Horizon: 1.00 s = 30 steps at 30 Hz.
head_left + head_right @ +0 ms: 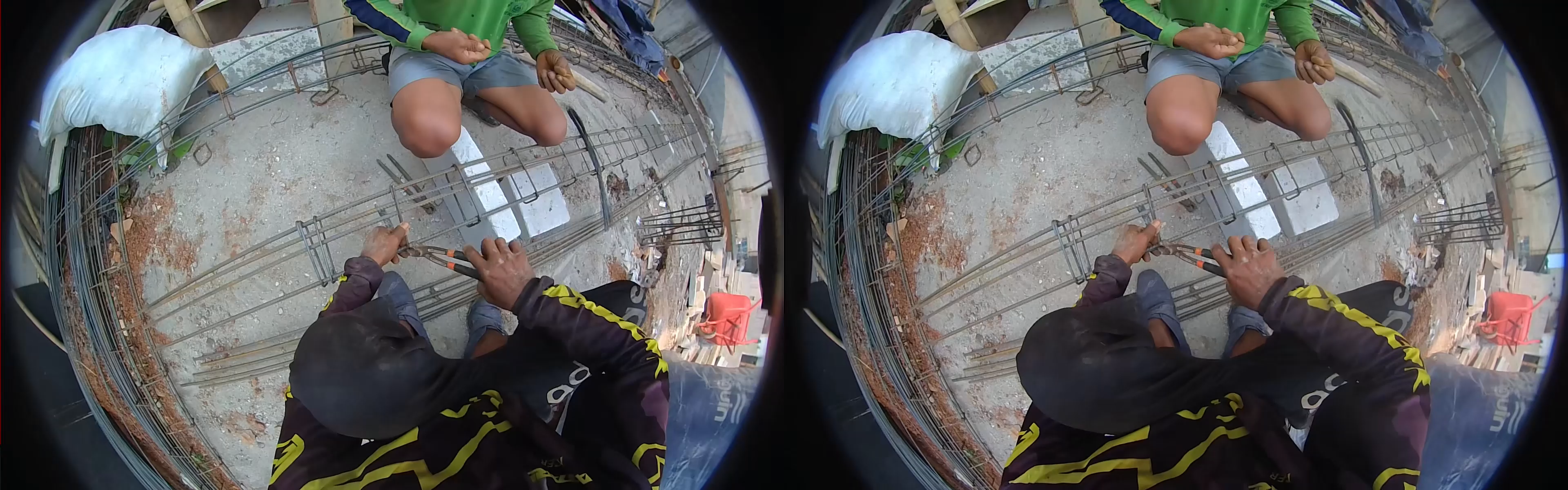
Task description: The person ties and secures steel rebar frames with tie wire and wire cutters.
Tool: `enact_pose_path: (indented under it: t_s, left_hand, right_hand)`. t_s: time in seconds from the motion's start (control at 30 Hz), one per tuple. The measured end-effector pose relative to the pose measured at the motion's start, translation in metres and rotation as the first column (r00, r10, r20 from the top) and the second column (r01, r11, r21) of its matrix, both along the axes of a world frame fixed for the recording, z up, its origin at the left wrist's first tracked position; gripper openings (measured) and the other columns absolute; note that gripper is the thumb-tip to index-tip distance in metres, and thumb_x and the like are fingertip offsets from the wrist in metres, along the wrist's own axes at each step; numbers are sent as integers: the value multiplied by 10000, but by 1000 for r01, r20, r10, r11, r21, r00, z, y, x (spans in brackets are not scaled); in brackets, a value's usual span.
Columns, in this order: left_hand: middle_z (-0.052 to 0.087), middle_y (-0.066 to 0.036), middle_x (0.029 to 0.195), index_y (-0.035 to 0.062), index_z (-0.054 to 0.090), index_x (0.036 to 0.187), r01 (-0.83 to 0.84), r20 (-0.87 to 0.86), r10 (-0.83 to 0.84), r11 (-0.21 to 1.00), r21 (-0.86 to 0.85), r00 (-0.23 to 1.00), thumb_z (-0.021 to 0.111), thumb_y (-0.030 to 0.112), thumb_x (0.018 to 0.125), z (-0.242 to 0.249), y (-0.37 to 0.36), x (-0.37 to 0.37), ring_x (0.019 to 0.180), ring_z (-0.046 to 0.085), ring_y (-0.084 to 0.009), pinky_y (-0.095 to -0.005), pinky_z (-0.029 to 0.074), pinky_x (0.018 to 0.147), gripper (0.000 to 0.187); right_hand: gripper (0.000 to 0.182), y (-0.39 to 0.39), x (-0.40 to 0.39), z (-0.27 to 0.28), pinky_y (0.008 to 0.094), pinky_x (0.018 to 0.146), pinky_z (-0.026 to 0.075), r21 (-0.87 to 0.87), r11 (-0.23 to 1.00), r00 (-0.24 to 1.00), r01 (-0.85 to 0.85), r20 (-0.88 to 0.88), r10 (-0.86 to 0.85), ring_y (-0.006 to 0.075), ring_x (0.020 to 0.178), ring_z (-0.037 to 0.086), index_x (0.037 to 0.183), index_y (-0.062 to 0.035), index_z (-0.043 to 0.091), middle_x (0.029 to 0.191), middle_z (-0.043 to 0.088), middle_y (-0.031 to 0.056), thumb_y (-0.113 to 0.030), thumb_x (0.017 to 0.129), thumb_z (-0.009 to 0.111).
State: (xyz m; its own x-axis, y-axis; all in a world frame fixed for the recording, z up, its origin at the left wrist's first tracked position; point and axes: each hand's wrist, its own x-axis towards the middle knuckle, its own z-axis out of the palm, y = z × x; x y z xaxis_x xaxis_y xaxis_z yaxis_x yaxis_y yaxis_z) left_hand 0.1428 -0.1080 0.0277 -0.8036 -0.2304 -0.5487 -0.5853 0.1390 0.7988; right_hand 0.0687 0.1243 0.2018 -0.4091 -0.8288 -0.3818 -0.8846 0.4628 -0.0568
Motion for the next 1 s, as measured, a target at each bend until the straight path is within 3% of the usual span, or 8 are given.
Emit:
enact_pose_path:
  t_s: [0.1,0.17,0.4,0.47,0.57,0.7,0.8,1.0]
  left_hand:
    - [660,-128,651,-6,678,767,-21,39,20,999,38,999,414,496,939,-2,-1,-1,489,638,-203,-325,513,609,593]
    - [667,-123,644,-16,675,764,42,-53,-45,998,-56,998,414,493,939,-5,-2,-2,474,624,-196,-323,514,606,598]
    - [646,-117,586,15,680,771,24,51,-24,1000,-14,998,399,461,955,-1,-1,-7,501,609,-211,-335,507,610,558]
    - [635,-87,582,22,652,840,223,-146,-286,912,-343,947,353,384,997,-24,-2,-1,508,604,-224,-361,497,585,495]
    - [641,-77,605,33,648,907,181,-81,-201,962,-206,976,357,379,999,-14,1,-1,528,607,-230,-367,500,584,462]
    - [644,-66,602,23,654,932,199,-152,-272,904,-379,950,353,388,999,-33,-5,-6,546,618,-226,-372,504,604,478]
    - [654,-84,601,-8,670,811,102,35,-99,991,-86,994,353,423,980,-2,0,-7,570,629,-236,-368,506,654,561]
    - [656,-86,595,-6,670,795,161,49,-156,976,-144,987,333,427,982,0,-2,-9,591,641,-245,-359,506,664,580]
  right_hand:
    - [473,4,5,1,381,715,351,-96,957,907,-275,-356,225,193,831,512,1273,26,500,898,578,88,-158,837,508]
    - [564,13,5,-16,371,707,387,-37,927,812,-373,-496,307,231,847,535,1315,79,434,947,584,132,-156,811,529]
    - [235,9,-34,-48,392,619,555,64,982,975,-176,-127,183,312,758,657,1007,48,489,843,620,192,-112,836,507]
    - [200,11,-39,-46,387,644,551,57,983,980,-177,-78,181,308,790,663,1001,18,499,859,638,175,-104,843,503]
    - [221,3,-55,-43,391,646,555,173,970,984,-173,-7,177,313,806,663,1030,10,489,902,630,198,-89,835,523]
    - [271,-1,-68,-43,402,656,555,177,955,971,-237,4,240,338,820,663,1051,24,476,918,627,209,-77,807,538]
    - [278,4,-70,-50,425,682,547,151,970,982,-189,46,184,358,818,657,1047,8,471,932,626,223,-72,792,545]
    - [224,16,-35,-60,487,716,505,117,990,977,82,186,-103,417,760,639,976,5,526,794,631,237,-93,782,575]
